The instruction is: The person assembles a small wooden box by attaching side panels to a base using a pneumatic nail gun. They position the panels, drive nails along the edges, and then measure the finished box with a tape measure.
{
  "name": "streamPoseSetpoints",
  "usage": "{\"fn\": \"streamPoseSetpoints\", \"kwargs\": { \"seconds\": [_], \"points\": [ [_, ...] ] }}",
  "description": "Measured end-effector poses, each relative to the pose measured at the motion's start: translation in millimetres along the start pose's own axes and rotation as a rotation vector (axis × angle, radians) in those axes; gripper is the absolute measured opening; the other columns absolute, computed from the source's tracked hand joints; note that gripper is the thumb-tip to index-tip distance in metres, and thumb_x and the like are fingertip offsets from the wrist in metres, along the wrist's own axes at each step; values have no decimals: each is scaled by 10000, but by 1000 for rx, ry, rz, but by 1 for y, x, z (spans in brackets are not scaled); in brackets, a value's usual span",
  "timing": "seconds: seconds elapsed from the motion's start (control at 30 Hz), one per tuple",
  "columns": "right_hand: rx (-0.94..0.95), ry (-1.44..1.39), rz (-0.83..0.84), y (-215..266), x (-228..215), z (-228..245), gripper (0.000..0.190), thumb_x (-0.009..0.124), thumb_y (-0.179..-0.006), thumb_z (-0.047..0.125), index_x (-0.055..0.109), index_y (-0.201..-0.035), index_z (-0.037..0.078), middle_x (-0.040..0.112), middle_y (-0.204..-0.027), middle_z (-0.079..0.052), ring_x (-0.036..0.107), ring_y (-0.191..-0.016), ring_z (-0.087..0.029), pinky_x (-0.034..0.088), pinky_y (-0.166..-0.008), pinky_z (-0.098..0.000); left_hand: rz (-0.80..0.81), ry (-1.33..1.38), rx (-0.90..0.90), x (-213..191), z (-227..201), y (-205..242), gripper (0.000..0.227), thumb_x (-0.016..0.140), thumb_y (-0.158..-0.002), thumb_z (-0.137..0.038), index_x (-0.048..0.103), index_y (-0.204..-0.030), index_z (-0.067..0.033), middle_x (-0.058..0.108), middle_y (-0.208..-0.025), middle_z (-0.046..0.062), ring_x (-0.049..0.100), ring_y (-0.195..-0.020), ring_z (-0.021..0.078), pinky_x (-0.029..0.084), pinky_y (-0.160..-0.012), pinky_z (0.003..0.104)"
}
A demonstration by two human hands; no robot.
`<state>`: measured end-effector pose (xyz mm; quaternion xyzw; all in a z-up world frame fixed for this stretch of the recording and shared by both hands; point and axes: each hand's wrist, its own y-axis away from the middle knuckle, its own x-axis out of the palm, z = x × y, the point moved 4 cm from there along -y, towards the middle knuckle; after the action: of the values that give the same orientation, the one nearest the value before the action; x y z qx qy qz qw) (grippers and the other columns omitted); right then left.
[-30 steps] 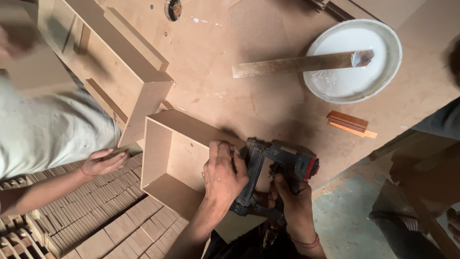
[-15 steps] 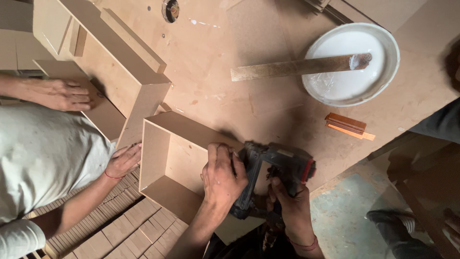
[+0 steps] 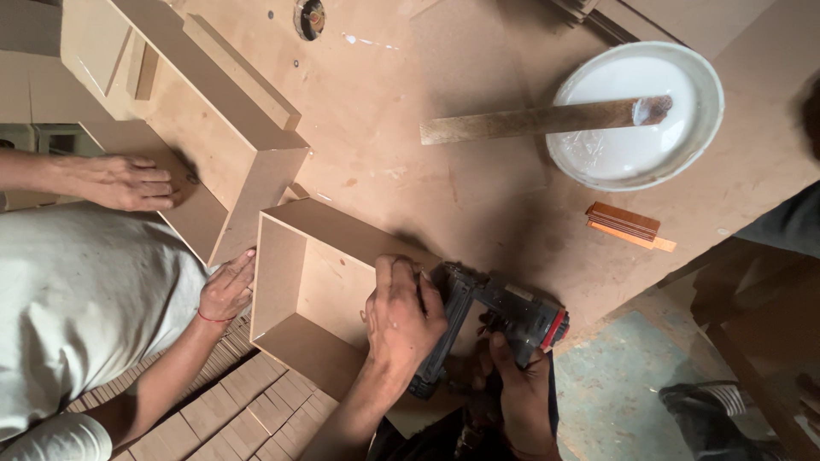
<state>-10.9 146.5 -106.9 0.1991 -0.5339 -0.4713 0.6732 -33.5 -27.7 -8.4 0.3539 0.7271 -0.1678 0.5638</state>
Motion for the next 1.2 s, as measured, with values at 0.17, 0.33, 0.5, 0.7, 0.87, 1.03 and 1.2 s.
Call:
{"fn": "streamPoseSetpoints", "kwargs": {
  "seconds": [0.17,0.33,0.5,0.7,0.87,1.03,1.2],
  "points": [
    [32,-22,-5,-5,0,-12,236,626,-990,188,680,-997,-41,553,-637,-61,550,-532,-172,462,-495,-313,24,4,-20,-1,-1,-1,100,622,-902,-48,608,-950,39,572,-986,221,682,-682,428,567,-588,509],
    [18,-40,-5,-6,-1,-14,231,632,-990,183,675,-992,-44,556,-634,-64,544,-524,-169,460,-485,-313,30,35,-18,-2,-2,-1,107,613,-899,-39,607,-964,47,575,-996,216,690,-677,411,581,-588,492],
    [21,-24,-2,-5,0,-12,245,622,-990,199,678,-993,-39,555,-632,-60,550,-523,-168,461,-484,-314,96,19,-94,1,1,-2,112,603,-912,-43,602,-964,56,566,-1002,219,696,-651,395,586,-556,475],
    [4,-18,11,-5,-1,-13,242,617,-1000,192,673,-997,-44,553,-643,-63,552,-534,-166,461,-489,-314,28,9,-13,-1,-1,-1,108,617,-904,-40,616,-972,43,582,-1005,213,696,-686,413,581,-592,492],
    [-60,-45,82,-4,-5,-15,237,615,-1000,184,676,-1029,-43,573,-657,-65,554,-547,-160,472,-504,-311,18,16,-23,0,2,1,116,617,-911,-58,632,-984,32,597,-1016,210,699,-699,420,581,-609,498],
    [-62,-9,128,-3,-10,-20,260,633,-1018,183,660,-1030,-75,596,-675,-81,571,-571,-168,493,-513,-324,-35,87,7,-2,3,3,130,598,-954,-73,631,-1020,34,623,-1063,202,708,-779,425,581,-663,497],
    [-44,-10,87,-4,-10,-21,275,625,-979,185,672,-1093,-60,621,-699,-83,557,-569,-156,496,-488,-331,-12,117,-14,-4,2,5,153,559,-967,-64,618,-1058,43,620,-1122,213,709,-774,428,574,-663,505]
  ]
}}
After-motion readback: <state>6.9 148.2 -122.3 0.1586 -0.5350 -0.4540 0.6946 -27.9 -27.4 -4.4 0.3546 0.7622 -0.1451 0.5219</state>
